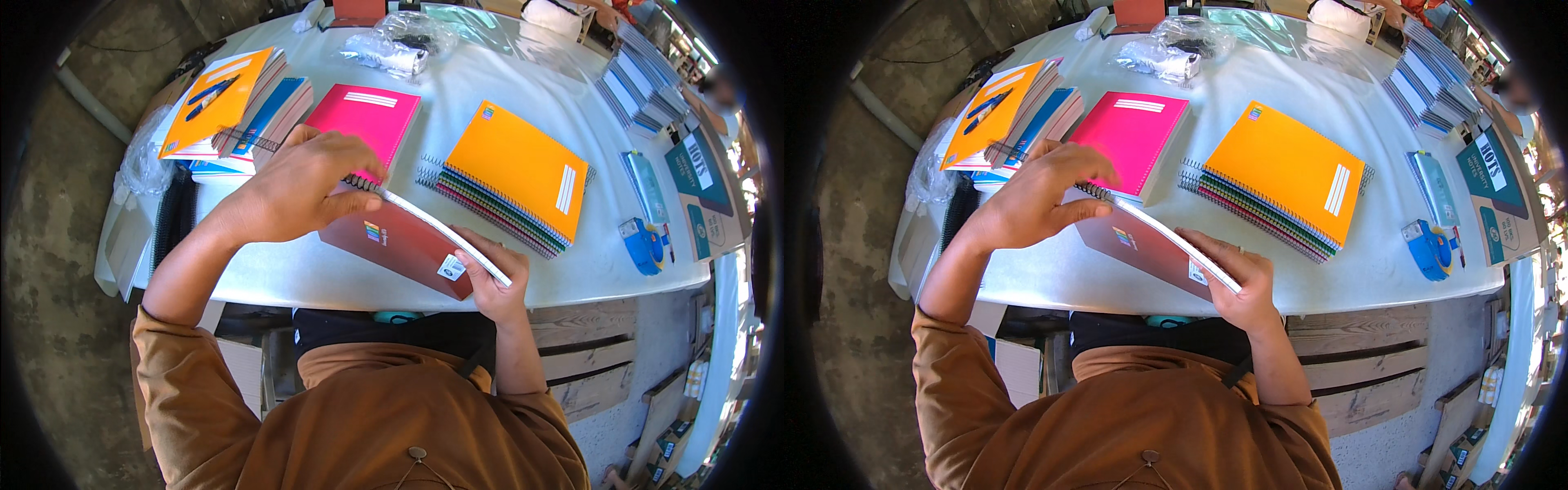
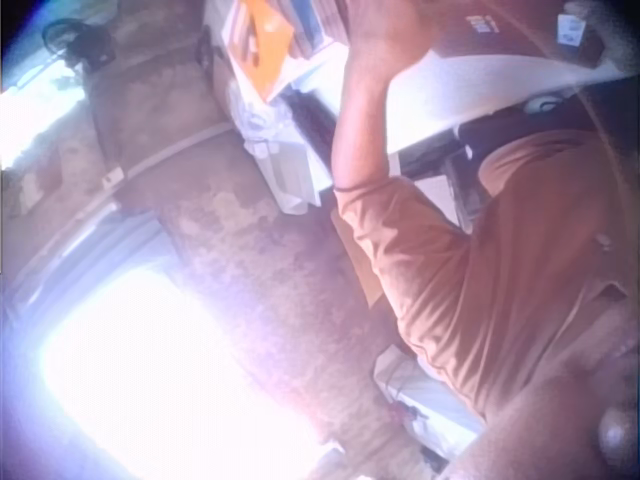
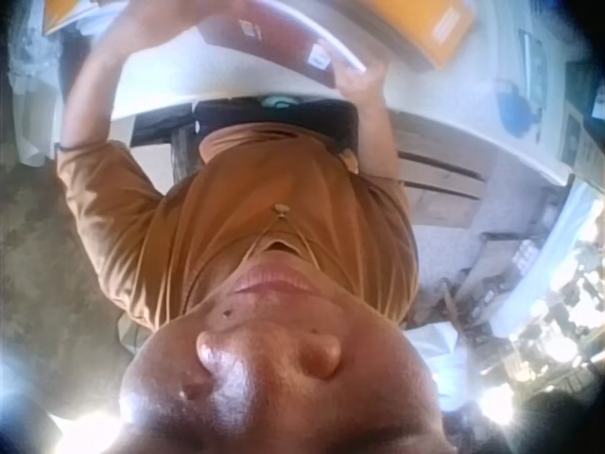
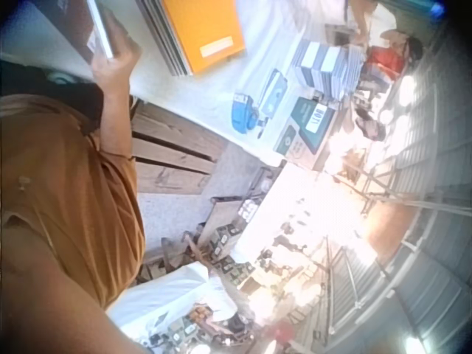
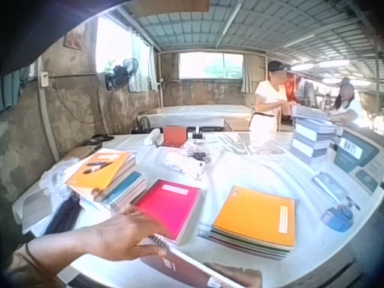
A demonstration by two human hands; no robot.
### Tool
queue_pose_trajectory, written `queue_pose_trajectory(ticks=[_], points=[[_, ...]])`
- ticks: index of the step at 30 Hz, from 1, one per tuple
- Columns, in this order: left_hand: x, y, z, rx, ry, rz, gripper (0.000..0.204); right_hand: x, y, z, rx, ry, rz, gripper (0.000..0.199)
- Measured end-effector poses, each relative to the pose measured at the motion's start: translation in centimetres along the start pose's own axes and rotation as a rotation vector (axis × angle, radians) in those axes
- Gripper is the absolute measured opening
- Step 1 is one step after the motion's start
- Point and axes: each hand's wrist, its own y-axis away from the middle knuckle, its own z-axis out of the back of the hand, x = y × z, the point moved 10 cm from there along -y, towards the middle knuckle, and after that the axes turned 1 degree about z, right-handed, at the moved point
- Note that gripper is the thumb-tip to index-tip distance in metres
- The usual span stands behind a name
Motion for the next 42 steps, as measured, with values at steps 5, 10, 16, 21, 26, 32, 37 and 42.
queue_pose_trajectory(ticks=[5, 10, 16, 21, 26, 32, 37, 42], points=[[-0.7, -0.3, -0.1, 0.119, -0.075, 0.011, 0.014, 0.5, 0.1, -0.4, 0.040, 0.035, 0.009, 0.034], [-1.9, -0.4, 0.3, 0.023, -0.219, -0.002, 0.013, 1.5, 0.1, -0.8, 0.006, 0.129, 0.086, 0.038], [-0.9, -0.5, 0.8, -0.062, -0.212, -0.047, 0.017, -0.6, 0.4, 0.1, -0.047, -0.012, -0.055, 0.029], [0.1, -0.5, -0.6, 0.206, -0.226, 0.016, 0.036, -0.7, 0.2, -0.1, -0.024, -0.012, -0.019, 0.029], [0.2, 3.1, -3.7, -0.393, -0.285, -0.078, 0.074, 1.5, 0.3, -0.5, -0.037, 0.160, 0.206, 0.031], [-2.0, 7.1, -6.1, -0.471, -0.509, -0.450, 0.113, 2.5, 0.6, -2.4, 0.044, 0.158, 0.359, 0.034], [-0.4, 7.6, -10.3, -0.285, -0.347, -0.249, 0.123, 2.3, 0.9, -2.9, 0.071, 0.224, 0.370, 0.038], [-1.2, 7.2, -10.3, -0.343, -0.206, -0.199, 0.114, 3.2, 0.8, -2.1, -0.047, 0.070, 0.361, 0.024]])
